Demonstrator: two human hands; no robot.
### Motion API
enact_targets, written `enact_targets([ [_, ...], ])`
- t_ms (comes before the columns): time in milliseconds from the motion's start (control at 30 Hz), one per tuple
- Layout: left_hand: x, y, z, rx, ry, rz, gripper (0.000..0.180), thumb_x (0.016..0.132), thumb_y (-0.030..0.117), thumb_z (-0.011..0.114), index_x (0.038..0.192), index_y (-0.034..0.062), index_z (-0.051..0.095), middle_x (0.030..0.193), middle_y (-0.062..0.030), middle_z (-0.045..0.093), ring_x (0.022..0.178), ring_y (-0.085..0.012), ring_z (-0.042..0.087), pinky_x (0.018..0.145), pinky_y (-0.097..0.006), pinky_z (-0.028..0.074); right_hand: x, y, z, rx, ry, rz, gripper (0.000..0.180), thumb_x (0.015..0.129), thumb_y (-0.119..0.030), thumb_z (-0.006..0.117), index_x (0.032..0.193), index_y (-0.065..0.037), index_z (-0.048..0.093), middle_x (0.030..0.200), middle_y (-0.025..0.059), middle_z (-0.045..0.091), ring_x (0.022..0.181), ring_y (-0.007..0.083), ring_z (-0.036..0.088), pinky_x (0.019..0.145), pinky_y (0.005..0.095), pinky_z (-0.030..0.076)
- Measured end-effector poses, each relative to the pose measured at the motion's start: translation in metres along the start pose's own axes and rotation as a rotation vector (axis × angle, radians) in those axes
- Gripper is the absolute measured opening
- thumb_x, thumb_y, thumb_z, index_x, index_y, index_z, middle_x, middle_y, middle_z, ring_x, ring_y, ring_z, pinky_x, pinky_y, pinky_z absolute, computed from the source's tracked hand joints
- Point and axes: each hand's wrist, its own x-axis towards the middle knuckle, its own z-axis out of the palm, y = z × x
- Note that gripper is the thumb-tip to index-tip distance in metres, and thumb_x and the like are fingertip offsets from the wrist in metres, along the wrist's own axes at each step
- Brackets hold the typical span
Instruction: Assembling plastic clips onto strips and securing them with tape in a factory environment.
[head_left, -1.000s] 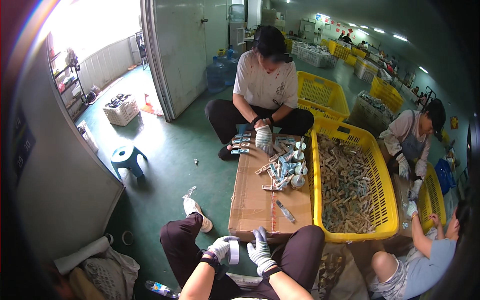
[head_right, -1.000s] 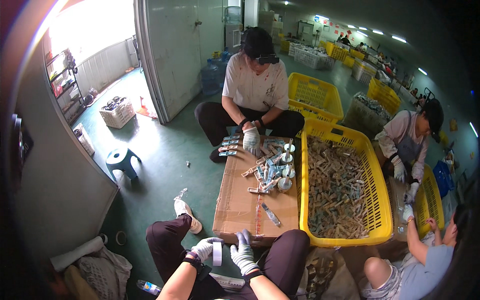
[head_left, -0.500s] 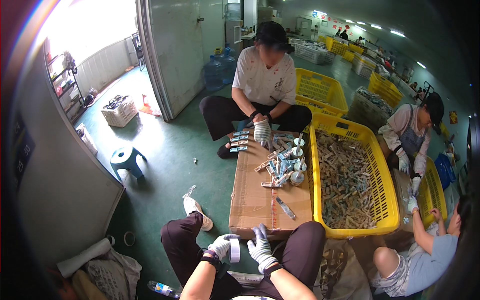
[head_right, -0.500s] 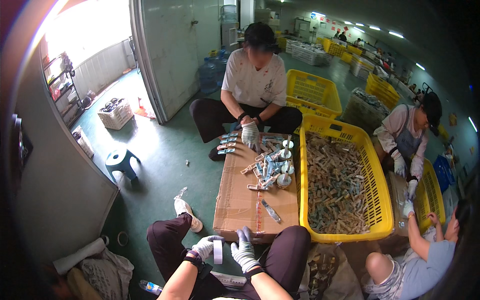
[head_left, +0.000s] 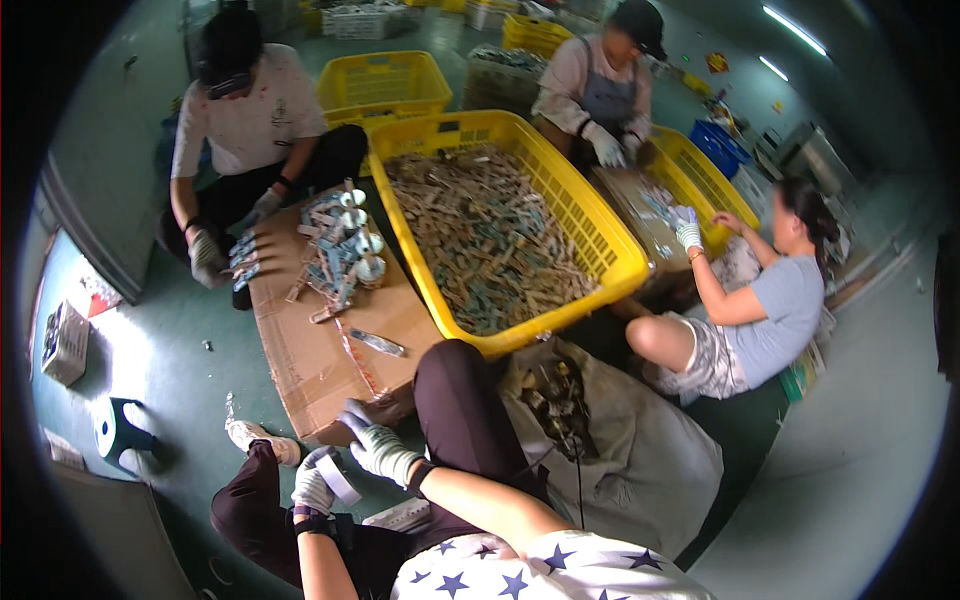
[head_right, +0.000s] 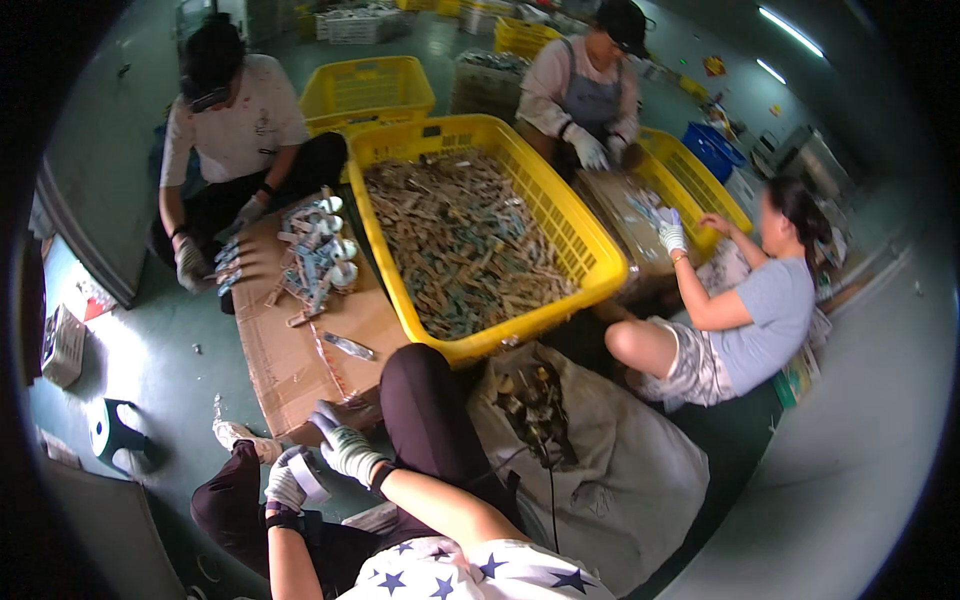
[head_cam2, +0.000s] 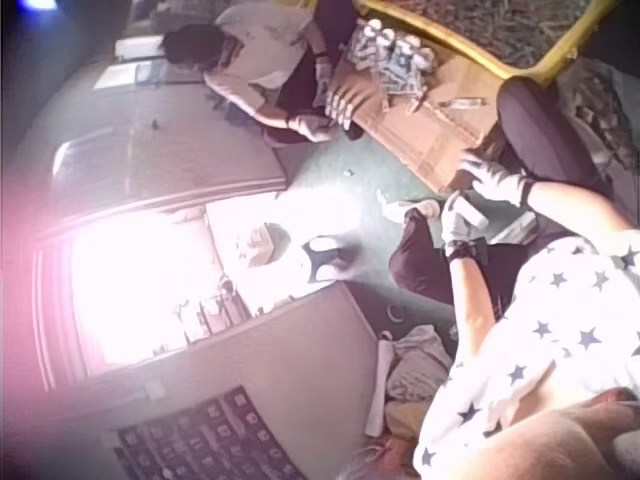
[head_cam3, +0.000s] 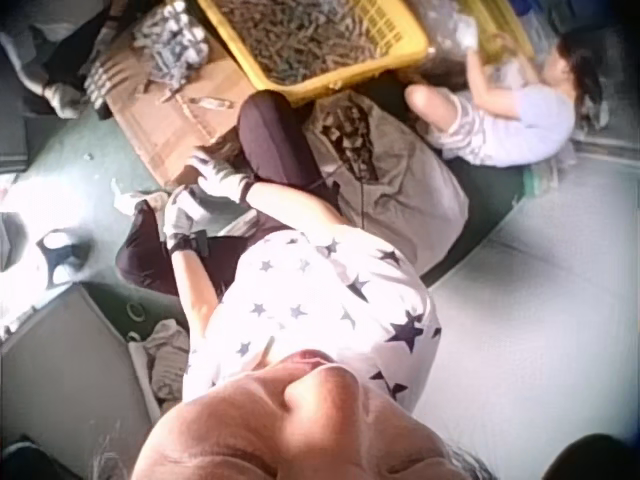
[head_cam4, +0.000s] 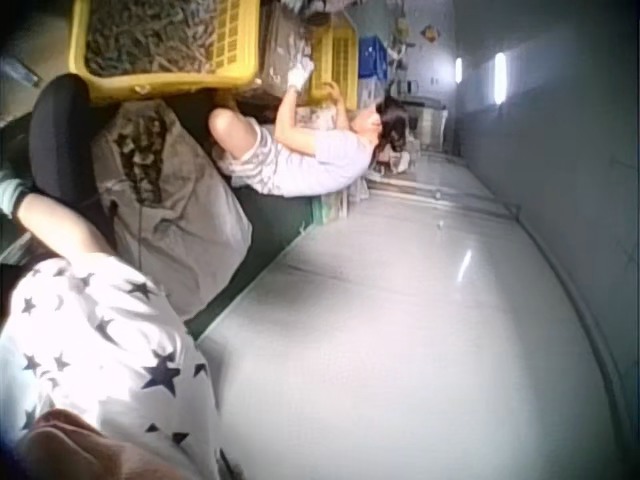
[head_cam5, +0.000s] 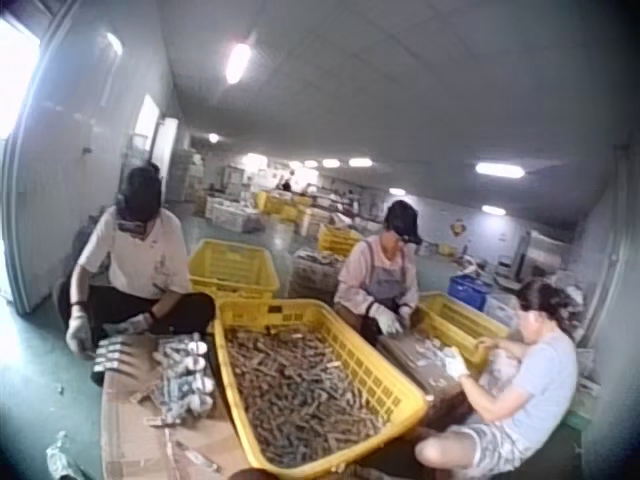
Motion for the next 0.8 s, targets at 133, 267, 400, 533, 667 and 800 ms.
enact_targets([
  [133,0.008,-0.009,0.004,-0.011,0.055,-0.060,0.018,0.081,-0.001,0.065,0.098,0.0050,0.064,0.085,-0.0073,0.066,0.069,-0.0195,0.064,0.061,-0.034,0.055,-0.005,0.001,-0.012,-0.001,-0.011,0.062,0.052,0.078,-0.002,0.057,0.128,-0.005,0.041,0.146,0.0243,0.028,0.131,0.0413,0.034,0.107,0.0401,0.034],
  [267,0.007,-0.010,-0.002,0.043,0.048,-0.017,0.017,0.080,0.000,0.066,0.097,0.0056,0.065,0.085,-0.0070,0.067,0.070,-0.0193,0.064,0.061,-0.034,0.055,-0.004,-0.005,-0.012,0.021,-0.020,0.056,0.052,0.078,-0.003,0.057,0.128,-0.005,0.041,0.145,0.0245,0.029,0.131,0.0409,0.033,0.107,0.0397,0.033],
  [400,0.007,-0.008,-0.020,0.095,0.036,0.004,0.019,0.082,0.000,0.063,0.100,0.0053,0.066,0.086,-0.0057,0.067,0.071,-0.0180,0.063,0.065,-0.031,0.053,-0.001,-0.006,0.005,0.042,-0.003,-0.005,0.054,0.078,-0.005,0.058,0.129,-0.003,0.041,0.143,0.0271,0.029,0.132,0.0424,0.031,0.109,0.0407,0.030],
  [533,-0.003,-0.004,-0.011,0.176,0.035,-0.036,0.023,0.083,0.000,0.060,0.105,0.0044,0.064,0.090,-0.0072,0.066,0.078,-0.0197,0.064,0.070,-0.032,0.053,-0.005,-0.002,0.007,0.000,0.012,-0.014,0.055,0.076,-0.005,0.061,0.128,-0.003,0.042,0.144,0.0275,0.028,0.133,0.0424,0.030,0.109,0.0408,0.031],
  [667,-0.005,0.002,-0.001,0.189,0.034,-0.051,0.022,0.083,0.004,0.062,0.105,0.0047,0.065,0.092,-0.0059,0.067,0.078,-0.0168,0.064,0.070,-0.030,0.053,-0.005,0.008,0.014,0.036,0.047,-0.040,0.056,0.074,0.000,0.062,0.127,-0.003,0.044,0.144,0.0274,0.028,0.133,0.0426,0.030,0.105,0.0400,0.036],
  [800,-0.003,0.001,-0.005,0.202,0.039,-0.048,0.024,0.080,0.003,0.067,0.104,0.0045,0.065,0.091,-0.0046,0.067,0.076,-0.0155,0.064,0.069,-0.030,0.053,-0.005,0.003,0.012,0.023,0.040,-0.063,0.057,0.074,-0.001,0.063,0.128,-0.003,0.042,0.144,0.0265,0.028,0.133,0.0417,0.031,0.105,0.0389,0.036],
])
